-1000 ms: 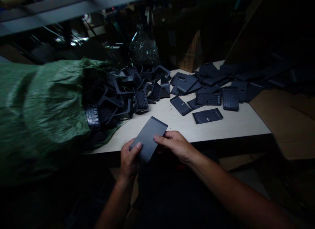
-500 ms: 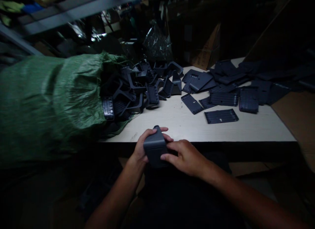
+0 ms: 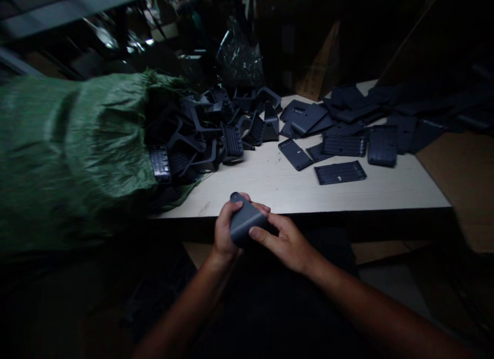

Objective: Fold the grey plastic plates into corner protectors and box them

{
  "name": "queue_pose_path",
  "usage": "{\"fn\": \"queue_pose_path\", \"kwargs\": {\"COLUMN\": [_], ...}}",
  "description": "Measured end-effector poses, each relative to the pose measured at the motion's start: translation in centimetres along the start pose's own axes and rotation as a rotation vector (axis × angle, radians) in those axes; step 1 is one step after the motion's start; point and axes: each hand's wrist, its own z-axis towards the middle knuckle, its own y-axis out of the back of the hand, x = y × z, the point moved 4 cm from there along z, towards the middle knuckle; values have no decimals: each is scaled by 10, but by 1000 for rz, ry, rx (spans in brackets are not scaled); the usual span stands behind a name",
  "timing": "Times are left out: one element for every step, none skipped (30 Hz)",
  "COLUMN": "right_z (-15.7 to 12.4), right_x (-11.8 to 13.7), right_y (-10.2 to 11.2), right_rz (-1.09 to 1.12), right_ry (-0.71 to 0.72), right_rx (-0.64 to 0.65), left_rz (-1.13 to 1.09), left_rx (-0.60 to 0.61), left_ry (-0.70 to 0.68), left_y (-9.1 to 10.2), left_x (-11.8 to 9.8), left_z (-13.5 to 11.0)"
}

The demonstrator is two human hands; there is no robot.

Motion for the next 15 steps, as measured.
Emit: {"fn": "queue_pose_path", "kwargs": {"right_z": [0,1,1,0,-1,-3,-4,-7,-9,-11,-13,-14,-16,-17,-17], "right_x": [0,0,-1,-3,-5,-8,-10,-12,-14,-15,-16,-16,-17,-18,-18], "right_y": [3,6,10,14,18,21,24,26,27,29,30,31,32,34,35], "right_rz": [-15,-38,-65,-90,-106,-110,-106,-101,-100,-100,-102,-100,-90,-68,-39], "right_ry": [5,8,8,2,-11,-28,-42,-50,-54,-55,-54,-55,-64,-78,-94], "right_rx": [-5,-9,-14,-17,-15,-8,1,13,20,21,17,12,12,22,40], "left_rz": [-31,-66,-101,-133,-156,-173,-189,-201,-208,-209,-205,-195,-181,-166,-151], "left_rx": [0,5,2,-21,-48,-68,-79,-85,-91,-100,-113,-127,-140,-147,-149], "left_ry": [19,38,56,75,98,126,155,186,213,232,244,256,266,273,273], "left_y": [0,0,1,2,4,6,7,8,9,10,11,11,11,10,10], "left_x": [0,0,-1,-1,-1,0,2,5,8,11,14,17,20,22,23], "left_z": [1,3,4,6,7,9,9,10,10,10,10,10,9,9,8]}}
